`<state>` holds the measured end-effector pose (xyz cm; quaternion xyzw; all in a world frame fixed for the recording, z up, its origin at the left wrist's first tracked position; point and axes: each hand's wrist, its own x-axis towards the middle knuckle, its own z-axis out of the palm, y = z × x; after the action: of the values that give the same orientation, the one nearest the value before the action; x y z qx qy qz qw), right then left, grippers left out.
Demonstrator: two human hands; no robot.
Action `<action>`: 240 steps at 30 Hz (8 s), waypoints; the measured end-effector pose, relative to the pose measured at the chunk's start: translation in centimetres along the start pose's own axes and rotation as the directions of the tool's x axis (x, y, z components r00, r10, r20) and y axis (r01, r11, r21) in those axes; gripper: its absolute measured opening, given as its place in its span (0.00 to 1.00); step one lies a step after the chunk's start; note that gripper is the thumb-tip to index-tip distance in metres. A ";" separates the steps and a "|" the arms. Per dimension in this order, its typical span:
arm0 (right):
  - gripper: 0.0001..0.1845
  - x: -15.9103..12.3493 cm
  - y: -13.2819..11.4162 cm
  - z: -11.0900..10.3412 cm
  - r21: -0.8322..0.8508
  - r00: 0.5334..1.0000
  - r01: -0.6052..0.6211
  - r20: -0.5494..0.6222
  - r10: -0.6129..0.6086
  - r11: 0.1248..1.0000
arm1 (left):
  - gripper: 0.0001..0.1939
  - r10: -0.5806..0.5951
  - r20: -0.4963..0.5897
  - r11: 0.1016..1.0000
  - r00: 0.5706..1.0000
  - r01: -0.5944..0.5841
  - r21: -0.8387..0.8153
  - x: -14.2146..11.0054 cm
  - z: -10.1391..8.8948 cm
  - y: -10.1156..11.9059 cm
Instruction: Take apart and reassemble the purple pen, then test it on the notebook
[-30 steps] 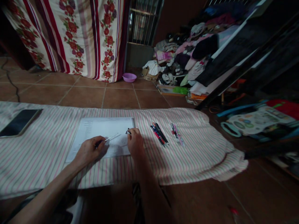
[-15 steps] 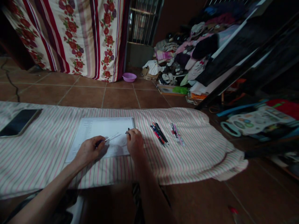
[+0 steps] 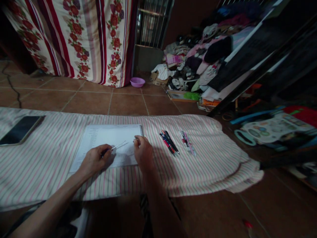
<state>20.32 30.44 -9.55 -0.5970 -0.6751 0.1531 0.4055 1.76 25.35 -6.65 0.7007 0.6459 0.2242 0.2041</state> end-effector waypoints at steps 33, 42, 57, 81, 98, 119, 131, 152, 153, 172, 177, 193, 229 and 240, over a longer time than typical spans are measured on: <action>0.13 -1.7 -4.5 1.2 0.590 0.836 -0.537 0.468 0.286 0.603 | 0.13 -0.001 -0.020 0.999 1.000 0.000 -0.046 0.2 1.0 0.4; 0.13 -1.5 -4.0 0.9 0.597 0.856 -0.509 0.426 0.293 0.619 | 0.14 0.017 0.001 0.998 1.000 -0.017 -0.058 0.1 0.7 0.5; 0.14 -0.2 -2.0 -0.5 0.619 0.903 -0.429 0.259 0.344 0.658 | 0.13 0.002 0.020 0.998 1.000 -0.001 -0.055 0.1 0.2 0.0; 0.13 -0.2 -2.1 -0.8 0.573 0.914 -0.404 0.231 0.332 0.713 | 0.07 0.099 -0.294 0.962 0.951 -0.167 -0.216 0.7 -0.1 -3.6; 0.13 -0.1 -2.0 -0.4 0.584 0.907 -0.419 0.231 0.353 0.695 | 0.04 -0.012 -0.263 0.676 0.965 -0.186 -0.713 0.4 -0.1 -2.6; 0.15 -0.5 -1.3 0.9 0.436 0.926 -0.330 0.322 0.197 0.837 | 0.10 -0.036 -0.271 0.888 0.962 -0.093 -0.449 0.2 -0.2 -2.6; 0.13 -1.0 -1.8 1.8 0.260 0.891 -0.334 0.402 0.213 0.906 | 0.13 0.010 -0.238 0.998 0.971 -0.026 -0.063 0.2 0.1 -2.5; 0.08 -1.1 -2.1 2.3 0.351 0.839 -0.476 0.457 0.297 0.806 | 0.14 0.053 -0.161 0.998 0.985 -0.047 0.043 0.3 1.1 -2.0; 0.08 -1.1 -2.1 2.3 0.345 0.841 -0.472 0.453 0.296 0.811 | 0.14 0.044 -0.166 0.998 0.985 -0.036 0.049 0.3 1.0 -2.0; 0.09 -1.3 -2.4 2.0 0.283 0.871 -0.372 0.436 0.227 0.884 | 0.13 -0.089 -0.208 0.989 0.974 0.062 -0.135 0.6 0.4 -2.0; 0.10 -1.2 -2.6 2.0 0.344 0.892 -0.358 0.399 0.210 0.868 | 0.16 -0.144 -0.210 0.887 0.967 0.033 -0.460 0.4 0.2 -1.9; 0.13 -1.3 -2.4 1.3 0.397 0.914 -0.333 0.360 0.189 0.856 | 0.11 -0.135 -0.201 0.666 0.970 -0.062 -0.743 0.6 0.6 -1.7; 0.16 -0.6 -1.3 0.4 0.512 0.951 -0.301 0.230 0.209 0.804 | 0.11 -0.227 -0.256 0.549 0.940 -0.095 -0.831 0.7 0.3 -0.8; 0.14 -0.9 -1.5 0.4 0.496 0.955 -0.270 0.246 0.164 0.825 | 0.13 -0.261 -0.221 0.497 0.939 -0.066 -0.865 1.0 -0.2 -0.2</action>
<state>18.92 29.39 -9.07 -0.5191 -0.5708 0.4338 0.4654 1.53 26.32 -6.59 0.4195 0.5109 0.6154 0.4293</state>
